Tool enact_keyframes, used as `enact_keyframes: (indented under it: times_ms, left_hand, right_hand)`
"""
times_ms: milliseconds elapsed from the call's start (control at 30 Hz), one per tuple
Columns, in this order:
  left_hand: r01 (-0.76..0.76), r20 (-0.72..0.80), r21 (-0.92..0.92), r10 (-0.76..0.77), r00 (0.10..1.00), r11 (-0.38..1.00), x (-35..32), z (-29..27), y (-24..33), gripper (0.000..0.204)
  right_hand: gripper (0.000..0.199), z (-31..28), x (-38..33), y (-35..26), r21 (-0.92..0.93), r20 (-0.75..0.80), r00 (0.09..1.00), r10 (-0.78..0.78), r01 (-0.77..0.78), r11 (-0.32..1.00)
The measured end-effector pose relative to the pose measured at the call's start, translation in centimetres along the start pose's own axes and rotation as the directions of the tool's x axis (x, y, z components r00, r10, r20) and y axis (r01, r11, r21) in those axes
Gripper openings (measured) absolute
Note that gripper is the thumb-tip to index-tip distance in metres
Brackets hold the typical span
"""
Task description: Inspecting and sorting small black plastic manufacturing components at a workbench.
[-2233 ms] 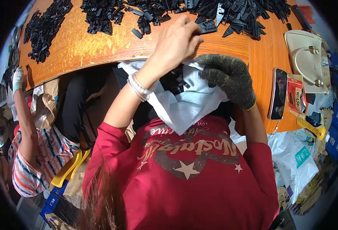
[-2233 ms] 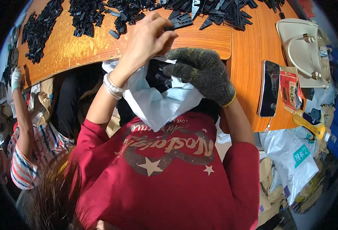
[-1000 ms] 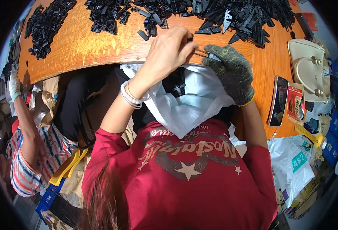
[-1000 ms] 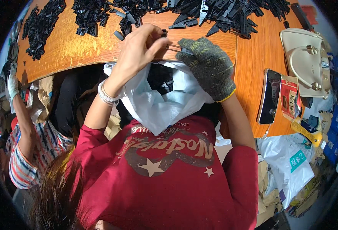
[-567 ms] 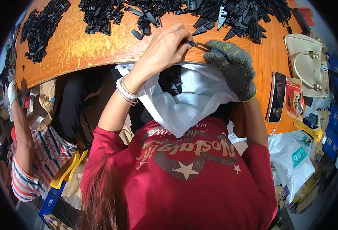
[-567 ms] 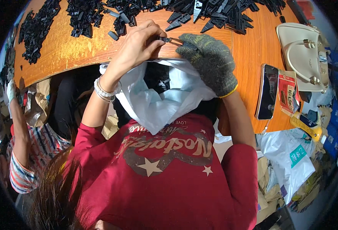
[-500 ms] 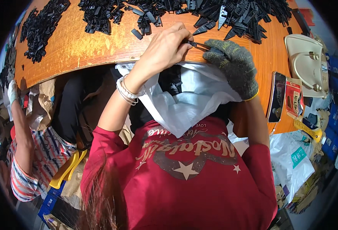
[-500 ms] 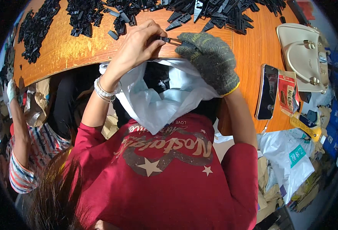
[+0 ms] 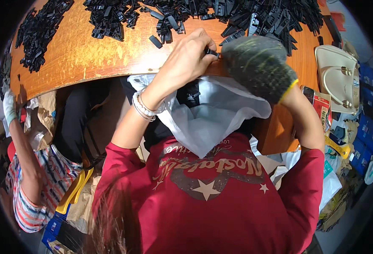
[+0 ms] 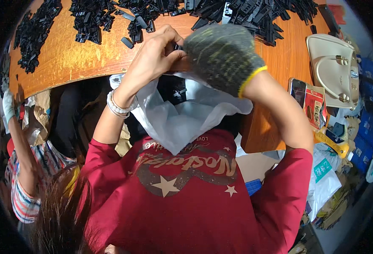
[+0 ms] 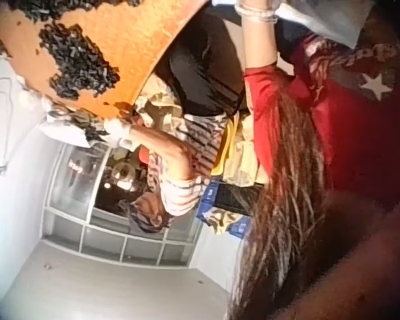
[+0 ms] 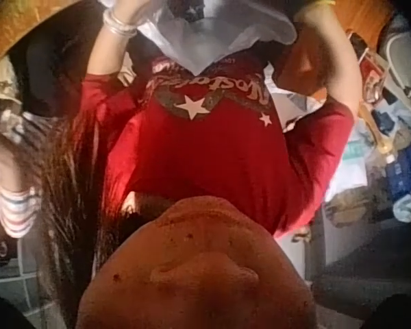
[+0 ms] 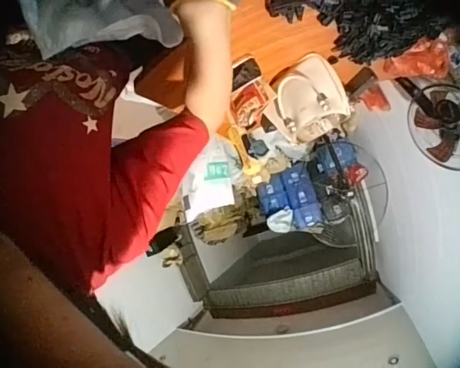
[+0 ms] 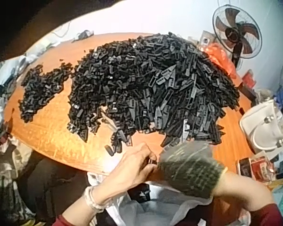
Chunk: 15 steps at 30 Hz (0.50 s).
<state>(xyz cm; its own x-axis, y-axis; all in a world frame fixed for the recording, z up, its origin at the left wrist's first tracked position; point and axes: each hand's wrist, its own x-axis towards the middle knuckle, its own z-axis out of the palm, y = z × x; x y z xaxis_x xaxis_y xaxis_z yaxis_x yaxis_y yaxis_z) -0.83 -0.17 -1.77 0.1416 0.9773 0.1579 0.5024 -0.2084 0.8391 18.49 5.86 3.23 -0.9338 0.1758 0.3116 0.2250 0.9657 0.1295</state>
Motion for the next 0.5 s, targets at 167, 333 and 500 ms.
enact_keyframes:
  times_ms: [167,333,500]
  left_hand:
    - [-0.108,-0.016,-0.134,0.106,0.994,0.985,0.0,-0.2,-0.6,0.017]
    - [-0.046,0.048,-0.227,0.058,0.997,0.973,-0.1,-0.8,-0.9,0.016]
    - [0.033,0.027,-0.354,-0.025,0.999,0.935,-0.6,-0.6,-0.1,0.018]
  right_hand:
    - [0.022,0.3,1.7,-1.2,0.008,0.333,0.916,0.223,-0.24,0.971]
    - [0.027,0.2,3.2,-0.9,0.133,0.215,0.971,0.104,-0.134,0.982]
    - [0.034,0.2,3.4,-1.2,0.033,0.246,0.967,0.06,-0.07,0.997]
